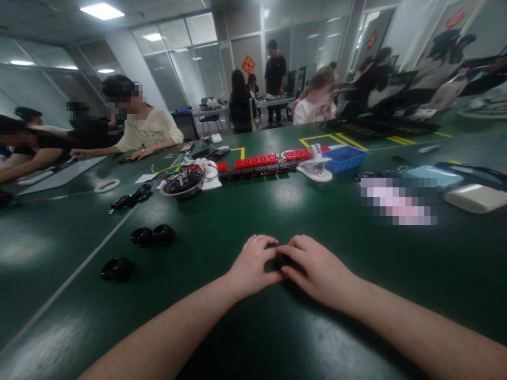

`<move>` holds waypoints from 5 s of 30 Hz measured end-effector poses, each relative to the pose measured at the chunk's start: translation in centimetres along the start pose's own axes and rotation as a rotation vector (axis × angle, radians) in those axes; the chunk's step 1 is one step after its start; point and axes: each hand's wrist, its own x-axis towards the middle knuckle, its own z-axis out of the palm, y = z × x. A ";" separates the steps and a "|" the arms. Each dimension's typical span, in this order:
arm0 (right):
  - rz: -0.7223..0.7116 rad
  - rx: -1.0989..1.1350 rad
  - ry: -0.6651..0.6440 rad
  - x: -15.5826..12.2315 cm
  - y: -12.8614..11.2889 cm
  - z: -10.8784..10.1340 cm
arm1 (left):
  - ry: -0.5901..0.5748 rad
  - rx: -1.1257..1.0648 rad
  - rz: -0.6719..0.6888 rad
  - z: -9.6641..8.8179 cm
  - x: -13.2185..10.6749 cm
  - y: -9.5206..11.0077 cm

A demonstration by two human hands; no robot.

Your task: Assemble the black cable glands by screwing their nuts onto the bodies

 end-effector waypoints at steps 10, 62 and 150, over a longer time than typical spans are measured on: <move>-0.027 0.013 0.015 -0.1 -0.2 0.0 | -0.028 -0.007 -0.020 -0.4 0.1 0.3; -0.017 -0.325 0.073 -0.3 -0.2 0.3 | -0.028 0.009 0.006 -0.1 0.1 0.0; 0.047 -0.107 -0.075 0.2 0.1 -0.1 | -0.011 0.017 0.006 -0.2 0.1 0.2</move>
